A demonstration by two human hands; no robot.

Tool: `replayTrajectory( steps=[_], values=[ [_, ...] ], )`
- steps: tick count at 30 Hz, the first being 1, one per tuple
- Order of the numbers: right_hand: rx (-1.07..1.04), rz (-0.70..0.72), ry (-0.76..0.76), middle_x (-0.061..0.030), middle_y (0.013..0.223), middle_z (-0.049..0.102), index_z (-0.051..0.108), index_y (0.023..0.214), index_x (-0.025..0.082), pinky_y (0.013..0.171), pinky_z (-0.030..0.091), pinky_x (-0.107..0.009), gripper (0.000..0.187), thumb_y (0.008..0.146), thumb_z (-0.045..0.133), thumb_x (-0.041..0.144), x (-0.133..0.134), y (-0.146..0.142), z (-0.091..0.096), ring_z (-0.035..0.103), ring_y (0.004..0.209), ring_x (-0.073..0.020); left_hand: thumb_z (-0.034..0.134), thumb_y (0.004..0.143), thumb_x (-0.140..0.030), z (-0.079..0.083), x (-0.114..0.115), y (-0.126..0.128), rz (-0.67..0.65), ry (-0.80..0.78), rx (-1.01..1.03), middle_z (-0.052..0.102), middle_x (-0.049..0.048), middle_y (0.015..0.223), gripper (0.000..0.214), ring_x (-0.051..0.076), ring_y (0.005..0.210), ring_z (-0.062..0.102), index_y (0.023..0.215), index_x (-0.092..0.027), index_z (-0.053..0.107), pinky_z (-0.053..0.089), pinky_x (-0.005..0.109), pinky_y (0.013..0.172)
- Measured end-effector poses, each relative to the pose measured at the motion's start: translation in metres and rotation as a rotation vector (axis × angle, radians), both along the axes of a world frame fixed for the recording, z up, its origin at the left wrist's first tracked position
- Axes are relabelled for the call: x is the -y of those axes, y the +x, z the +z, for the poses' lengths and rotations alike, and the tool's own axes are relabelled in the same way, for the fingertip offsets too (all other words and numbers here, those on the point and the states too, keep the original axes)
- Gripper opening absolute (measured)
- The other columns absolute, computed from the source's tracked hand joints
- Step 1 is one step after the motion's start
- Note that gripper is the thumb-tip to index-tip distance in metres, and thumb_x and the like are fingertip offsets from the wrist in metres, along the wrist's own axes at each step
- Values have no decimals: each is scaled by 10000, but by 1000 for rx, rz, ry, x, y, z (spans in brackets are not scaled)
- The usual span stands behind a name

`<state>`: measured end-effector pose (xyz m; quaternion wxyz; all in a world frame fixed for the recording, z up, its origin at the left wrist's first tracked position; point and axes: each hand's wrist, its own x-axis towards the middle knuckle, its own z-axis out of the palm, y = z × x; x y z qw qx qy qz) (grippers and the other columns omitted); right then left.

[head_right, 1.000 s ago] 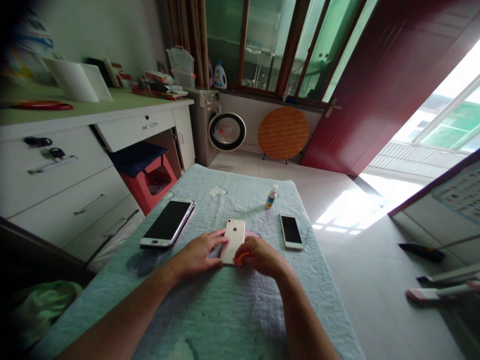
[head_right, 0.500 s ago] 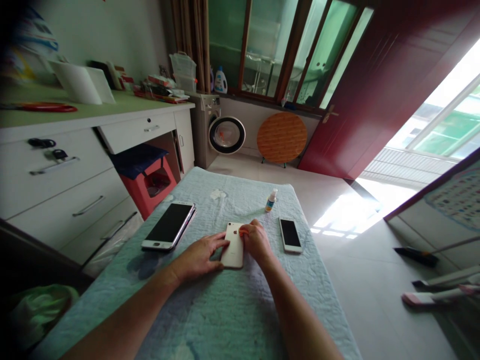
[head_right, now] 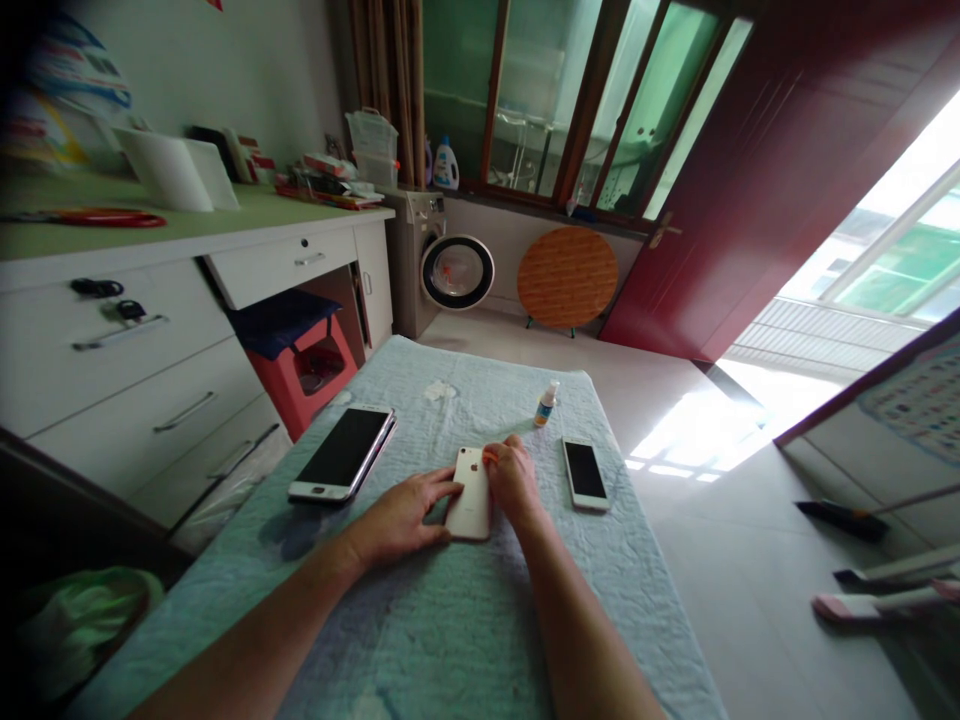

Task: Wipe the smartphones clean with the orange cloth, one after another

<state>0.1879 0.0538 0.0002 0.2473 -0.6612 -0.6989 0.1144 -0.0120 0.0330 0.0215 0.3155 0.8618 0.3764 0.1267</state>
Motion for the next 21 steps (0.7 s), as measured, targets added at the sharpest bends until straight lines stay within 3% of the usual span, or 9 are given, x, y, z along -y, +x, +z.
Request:
replayTrajectory(
  steps=[9, 13, 16, 21],
  values=[
    [-86, 333, -70, -18, 827, 557, 753, 815, 214, 712, 404, -220, 266, 749, 541, 67, 13, 2, 11, 535, 734, -109, 702, 675, -260, -6, -1, -1, 33, 8, 11, 463, 48, 1416, 627, 274, 1262, 454, 1273, -246, 511, 347, 349, 1068],
    [-152, 417, -97, -11, 836, 568, 754, 812, 220, 720, 412, -215, 290, 706, 554, 38, 13, 4, 9, 546, 747, -107, 699, 683, -284, -7, -1, -1, 45, 8, -12, 473, 77, 1406, 643, 280, 1273, 444, 1286, -213, 487, 328, 355, 1086],
    [-126, 351, -71, -14, 832, 562, 746, 814, 213, 716, 403, -217, 267, 737, 545, 56, 12, 3, 6, 535, 737, -109, 700, 680, -281, -7, -1, -1, 45, 13, -20, 449, 84, 1427, 677, 277, 1285, 431, 1311, -198, 468, 320, 352, 1094],
    [-47, 101, -4, -25, 853, 533, 713, 802, 199, 733, 380, -221, 190, 820, 533, 140, 7, -3, 2, 510, 768, -123, 680, 675, -231, -6, -1, -1, 19, 34, 26, 459, 47, 1420, 689, 269, 1265, 449, 1326, -241, 453, 351, 353, 1068]
  ],
)
